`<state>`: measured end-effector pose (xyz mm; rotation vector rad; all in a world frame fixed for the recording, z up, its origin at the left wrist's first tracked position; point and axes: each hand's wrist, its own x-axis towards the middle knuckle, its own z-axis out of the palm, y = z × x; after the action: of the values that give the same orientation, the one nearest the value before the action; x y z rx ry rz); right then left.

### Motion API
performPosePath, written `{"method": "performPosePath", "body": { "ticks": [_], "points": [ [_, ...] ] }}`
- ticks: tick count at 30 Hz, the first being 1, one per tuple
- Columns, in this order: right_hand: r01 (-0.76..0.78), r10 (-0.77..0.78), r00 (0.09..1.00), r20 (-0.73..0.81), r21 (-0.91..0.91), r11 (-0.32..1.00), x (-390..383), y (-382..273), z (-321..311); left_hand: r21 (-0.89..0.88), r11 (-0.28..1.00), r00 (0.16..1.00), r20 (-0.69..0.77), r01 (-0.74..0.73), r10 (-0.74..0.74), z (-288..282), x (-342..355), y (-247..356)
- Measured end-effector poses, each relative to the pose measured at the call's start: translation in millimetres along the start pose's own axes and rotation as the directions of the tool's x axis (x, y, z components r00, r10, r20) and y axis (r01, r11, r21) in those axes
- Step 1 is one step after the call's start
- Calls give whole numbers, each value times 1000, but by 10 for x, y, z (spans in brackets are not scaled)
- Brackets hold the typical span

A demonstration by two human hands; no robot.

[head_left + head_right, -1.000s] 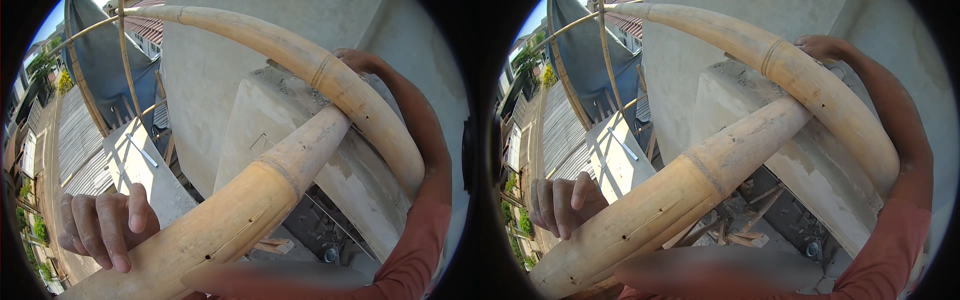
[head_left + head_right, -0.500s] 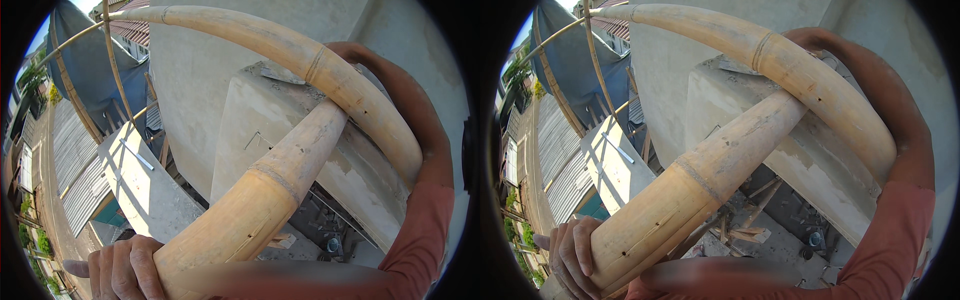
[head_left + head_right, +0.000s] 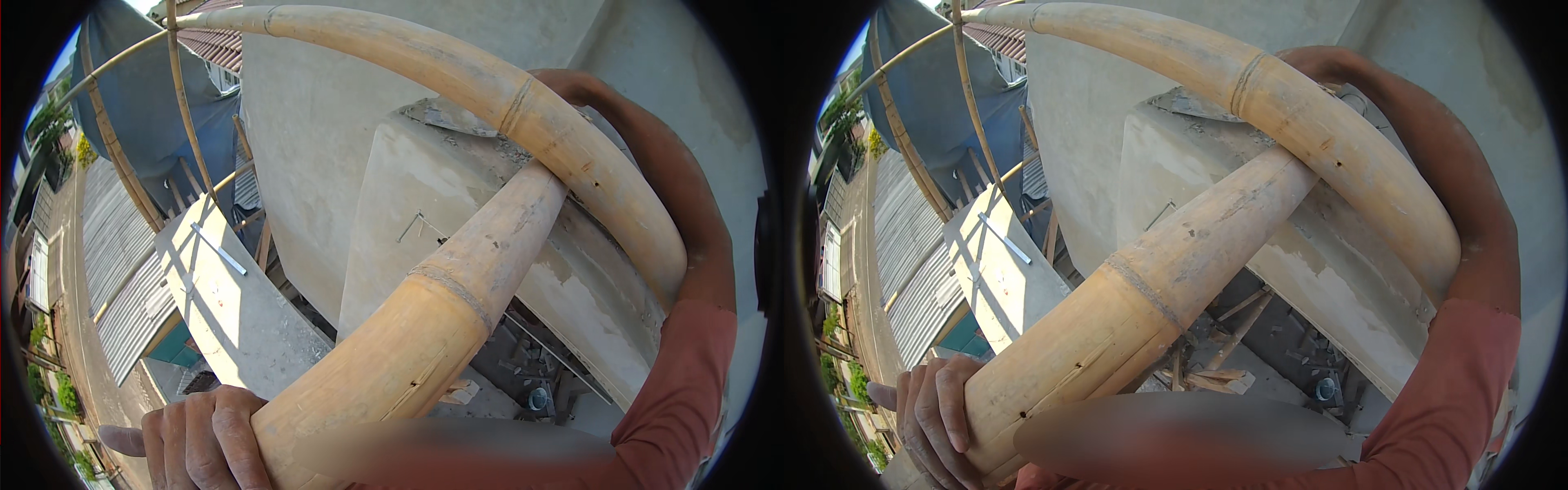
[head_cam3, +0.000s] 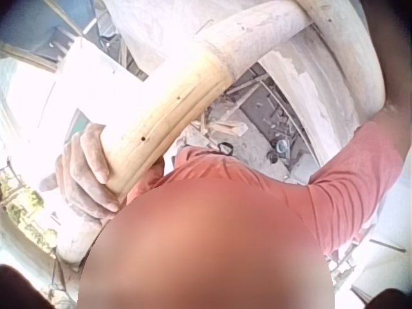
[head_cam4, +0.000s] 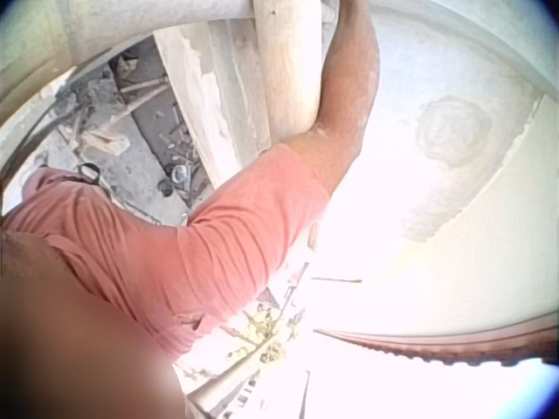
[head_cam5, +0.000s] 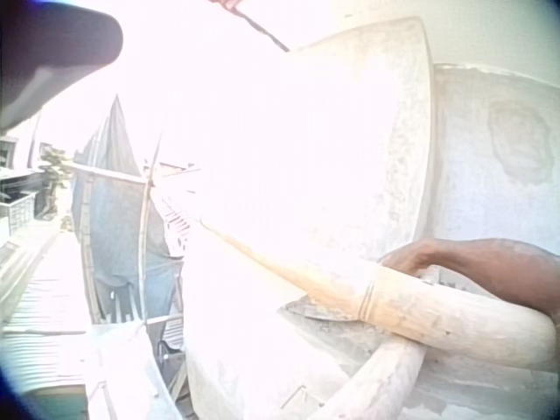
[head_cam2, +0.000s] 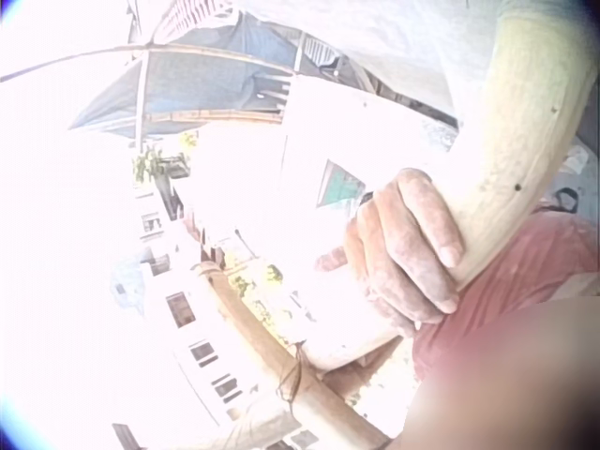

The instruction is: Applying and smoothing plaster or mortar onto a structural corner using a trowel.

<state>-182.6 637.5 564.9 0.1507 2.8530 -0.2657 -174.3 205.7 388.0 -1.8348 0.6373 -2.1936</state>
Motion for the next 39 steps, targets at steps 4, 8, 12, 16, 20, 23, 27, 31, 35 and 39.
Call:
{"method": "performPosePath", "body": {
  "ticks": [4, 8, 12, 16, 20, 23, 27, 31, 35, 39],
  "points": [
    [-106, 101, 991, 86, 48, 993, 118, -43, -37, 27, 997, 996, 40, 75, -76, 80, 69, 111],
    [-147, 153, 988, 15, -193, 970, -19, 168, -125, -4, 1000, 1000, 18, 18, -18, -49, -49, 30],
    [-53, 45, 997, 62, 139, 989, 52, -50, 19, -18, 1000, 998, 58, 5, -4, 4, 22, 76],
    [-201, 163, 975, 150, 291, 935, 65, -80, 38, -18, 1000, 997, 73, -6, 7, -50, -4, 21],
    [-254, 231, 965, 125, 220, 942, 157, 35, 11, -44, 999, 997, 79, -23, 26, -60, 11, -10],
    [-286, 268, 955, 123, 165, 944, 212, 107, -35, -41, 999, 998, 57, -33, 35, -19, 19, -11],
    [-249, 245, 962, 119, 19, 968, 221, 131, -81, -26, 1000, 999, 35, 15, -14, -1, 19, 52],
    [-205, 221, 967, 128, -132, 970, 236, 125, -101, -29, 999, 998, 37, 44, -43, 5, 44, 23],
    [-150, 198, 969, 147, -281, 948, 258, 113, -129, -43, 999, 999, 51, -4, 7, -4, 35, 11],
    [-171, 191, 981, 14, -391, 904, 205, 218, -221, -27, 1000, 1000, 23, 5, -4, -4, 10, 50]
  ]
}}
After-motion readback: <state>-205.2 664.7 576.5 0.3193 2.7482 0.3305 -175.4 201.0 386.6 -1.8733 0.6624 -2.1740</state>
